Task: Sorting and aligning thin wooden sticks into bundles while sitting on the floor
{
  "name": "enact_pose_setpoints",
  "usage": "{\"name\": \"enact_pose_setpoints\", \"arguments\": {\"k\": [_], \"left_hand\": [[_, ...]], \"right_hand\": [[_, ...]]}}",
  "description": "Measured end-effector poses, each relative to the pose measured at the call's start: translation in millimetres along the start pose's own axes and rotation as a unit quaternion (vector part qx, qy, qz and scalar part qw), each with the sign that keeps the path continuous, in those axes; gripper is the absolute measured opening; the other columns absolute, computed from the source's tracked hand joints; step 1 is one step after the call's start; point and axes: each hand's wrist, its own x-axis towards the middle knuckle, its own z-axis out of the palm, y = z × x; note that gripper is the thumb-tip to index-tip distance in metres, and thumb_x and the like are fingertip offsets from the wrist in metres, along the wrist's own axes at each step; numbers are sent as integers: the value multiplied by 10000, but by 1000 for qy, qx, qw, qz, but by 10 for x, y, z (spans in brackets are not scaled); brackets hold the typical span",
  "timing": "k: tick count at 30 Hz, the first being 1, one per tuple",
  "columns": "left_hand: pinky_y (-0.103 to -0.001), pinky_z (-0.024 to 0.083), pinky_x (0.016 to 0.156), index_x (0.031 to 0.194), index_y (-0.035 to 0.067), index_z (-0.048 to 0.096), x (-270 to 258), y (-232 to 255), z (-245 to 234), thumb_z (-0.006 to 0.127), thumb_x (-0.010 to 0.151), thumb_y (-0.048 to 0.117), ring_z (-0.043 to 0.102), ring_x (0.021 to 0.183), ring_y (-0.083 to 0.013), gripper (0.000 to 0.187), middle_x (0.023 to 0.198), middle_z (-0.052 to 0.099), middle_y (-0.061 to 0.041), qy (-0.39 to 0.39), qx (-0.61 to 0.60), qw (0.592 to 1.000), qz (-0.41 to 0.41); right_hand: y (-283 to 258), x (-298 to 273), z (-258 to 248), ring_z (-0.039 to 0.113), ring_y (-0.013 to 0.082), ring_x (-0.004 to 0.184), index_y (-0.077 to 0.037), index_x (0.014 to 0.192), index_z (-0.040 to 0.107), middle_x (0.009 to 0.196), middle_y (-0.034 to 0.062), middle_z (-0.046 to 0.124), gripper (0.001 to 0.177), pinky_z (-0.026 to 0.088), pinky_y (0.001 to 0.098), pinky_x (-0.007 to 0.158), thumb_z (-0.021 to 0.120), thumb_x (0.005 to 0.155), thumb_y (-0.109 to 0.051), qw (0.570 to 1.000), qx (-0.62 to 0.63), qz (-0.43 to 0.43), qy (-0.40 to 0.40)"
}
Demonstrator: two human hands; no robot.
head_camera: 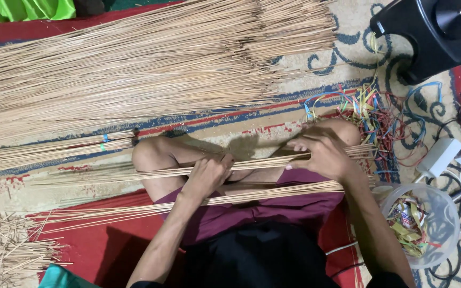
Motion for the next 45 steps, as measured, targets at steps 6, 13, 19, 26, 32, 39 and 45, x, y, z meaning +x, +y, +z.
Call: {"name": "enact_pose_setpoints", "arguments": {"k": [6, 13, 19, 26, 32, 39, 45], "left_hand": [[-564, 586, 883, 1183, 160, 587, 43, -32, 30, 701, 923, 366, 749, 963, -413, 351, 1044, 758, -176, -26, -20, 999, 2], [-602, 507, 1025, 1229, 112, 641, 52, -8, -690, 778, 836, 512, 684, 1132, -439, 577, 1181, 716, -230, 30, -144, 988, 42], [-534, 603, 812, 1222, 101, 652, 838, -1318, -268, 686, 973, 298, 714, 977, -388, 319, 1006, 675, -135, 208, -67, 972, -84], [-485, 582, 908, 1319, 124, 607, 1520, -2251, -52, 676, 951, 230, 717, 1031, -342, 389, 1056, 742, -133, 237, -263, 916, -186], [-307, 644, 710, 1217, 122, 687, 1588, -2294, 12, 673, 966, 421, 764, 799, -196, 391, 947, 764, -94, 265, -535, 766, -240], [-211, 393, 577, 1061, 117, 664, 1214, -1934, -533, 521, 1069, 324, 445, 622, -51, 252, 737, 411, 89, 340, -776, 507, -161], [-217, 415, 631, 989, 105, 613, 1085, -1468, -666, 453, 1095, 276, 519, 709, -92, 257, 798, 494, 42, 355, -770, 523, -83]], "right_hand": [[-312, 346, -186, 728, 335, 899, 19, 1188, 731, 951, 202, 752, 385, 577, 446, 867, 777, 930, -264, 999, 31, -20, 40], [-159, 1223, 50, 734, 397, 900, -44, 1077, 774, 911, 190, 762, 198, 571, 488, 787, 798, 908, -145, 985, 47, -67, 149], [120, 2243, 538, 758, 265, 932, -338, 1216, 734, 963, 40, 778, 293, 608, 451, 785, 739, 927, -292, 989, -11, 66, 132], [689, 3221, 1168, 725, 349, 1034, -304, 1224, 666, 1165, 56, 708, 229, 593, 535, 906, 592, 1009, -278, 987, -91, 90, 94], [626, 2945, 869, 723, 397, 970, -199, 1033, 700, 1012, 79, 725, 127, 595, 539, 831, 579, 1024, -237, 993, -71, 34, 83], [214, 1659, -466, 679, 321, 943, 21, 1106, 739, 988, 276, 737, 219, 553, 506, 856, 651, 912, 73, 979, 181, -12, 93], [657, 1061, -669, 640, 107, 762, -105, 1117, 650, 894, 45, 669, 122, 534, 202, 681, 549, 1048, -101, 812, 437, 73, 380]]}}
